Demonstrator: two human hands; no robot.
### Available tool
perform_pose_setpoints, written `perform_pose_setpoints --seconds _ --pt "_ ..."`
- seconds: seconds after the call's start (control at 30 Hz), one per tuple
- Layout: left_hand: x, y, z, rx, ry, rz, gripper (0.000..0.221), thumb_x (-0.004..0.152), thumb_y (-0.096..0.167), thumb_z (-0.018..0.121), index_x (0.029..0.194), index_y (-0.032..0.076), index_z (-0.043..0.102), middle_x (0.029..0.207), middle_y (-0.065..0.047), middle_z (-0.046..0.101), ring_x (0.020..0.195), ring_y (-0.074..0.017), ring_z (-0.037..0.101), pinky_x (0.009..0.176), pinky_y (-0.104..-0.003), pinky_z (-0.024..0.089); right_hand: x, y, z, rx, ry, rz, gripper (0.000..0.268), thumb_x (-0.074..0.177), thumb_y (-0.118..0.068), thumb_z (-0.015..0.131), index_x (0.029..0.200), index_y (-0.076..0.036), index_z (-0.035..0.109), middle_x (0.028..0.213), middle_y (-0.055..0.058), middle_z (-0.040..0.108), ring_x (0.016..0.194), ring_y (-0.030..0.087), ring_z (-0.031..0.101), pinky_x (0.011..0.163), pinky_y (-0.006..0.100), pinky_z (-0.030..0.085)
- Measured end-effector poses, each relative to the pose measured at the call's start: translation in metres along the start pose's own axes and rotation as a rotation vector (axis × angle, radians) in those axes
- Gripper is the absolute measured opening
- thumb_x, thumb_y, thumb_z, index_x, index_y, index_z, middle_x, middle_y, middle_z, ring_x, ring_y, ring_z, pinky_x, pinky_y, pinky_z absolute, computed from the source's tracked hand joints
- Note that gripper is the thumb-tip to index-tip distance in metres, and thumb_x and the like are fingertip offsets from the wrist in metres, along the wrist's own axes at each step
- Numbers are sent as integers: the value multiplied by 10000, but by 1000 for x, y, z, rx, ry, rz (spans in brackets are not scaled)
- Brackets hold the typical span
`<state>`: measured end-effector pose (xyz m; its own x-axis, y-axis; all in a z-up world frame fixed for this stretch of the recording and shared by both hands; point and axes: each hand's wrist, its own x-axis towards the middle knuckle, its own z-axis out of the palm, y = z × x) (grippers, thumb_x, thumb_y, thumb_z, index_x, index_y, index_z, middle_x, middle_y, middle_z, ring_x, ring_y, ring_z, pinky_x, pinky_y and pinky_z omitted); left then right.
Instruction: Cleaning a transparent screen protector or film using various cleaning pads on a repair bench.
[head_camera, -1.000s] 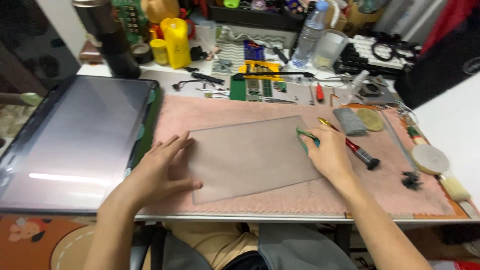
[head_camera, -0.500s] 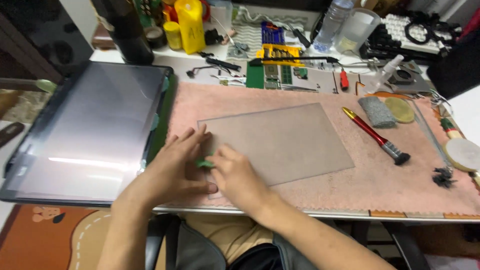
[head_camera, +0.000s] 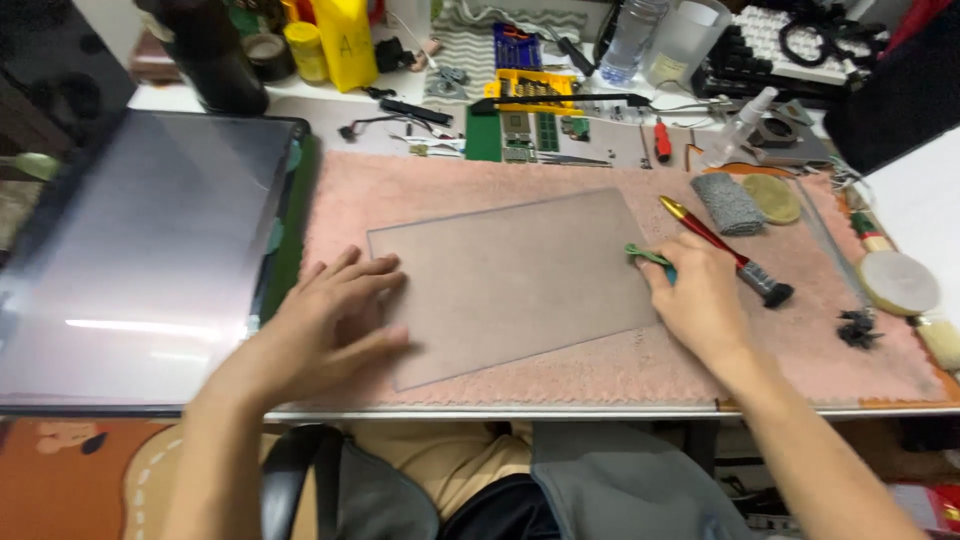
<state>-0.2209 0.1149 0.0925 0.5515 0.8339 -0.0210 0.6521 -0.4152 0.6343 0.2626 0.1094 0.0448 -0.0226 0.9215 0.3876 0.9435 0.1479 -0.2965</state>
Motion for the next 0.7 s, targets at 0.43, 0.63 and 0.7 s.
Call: perform_pose_setpoints --seconds 0.43,0.63,0.7 --pt "20 -11 22 -27 382 144 343 958 262 902 1251 84 887 1371 -88 855 1436 -327 648 1247 -481 492 -41 -267 48 662 -242 -473 336 1046 82 561 1330 52 739 1208 203 683 1033 341 724 1047 469 589" --pt "25 -7 20 14 349 67 446 863 292 965 1282 151 900 1376 -36 870 1467 -334 641 1221 -472 500 -35 -194 39 490 -250 -480 322 1037 59 542 1268 6 760 1217 148 670 1022 270 722 1064 414 578" --pt "24 0 17 18 344 15 486 852 277 966 1313 142 893 1388 -35 867 1497 -333 648 1238 -496 508 -31 -146 16 525 -232 -1 329 1042 -26 610 1227 -144 855 1302 39 813 1193 243 802 1131 383 567"
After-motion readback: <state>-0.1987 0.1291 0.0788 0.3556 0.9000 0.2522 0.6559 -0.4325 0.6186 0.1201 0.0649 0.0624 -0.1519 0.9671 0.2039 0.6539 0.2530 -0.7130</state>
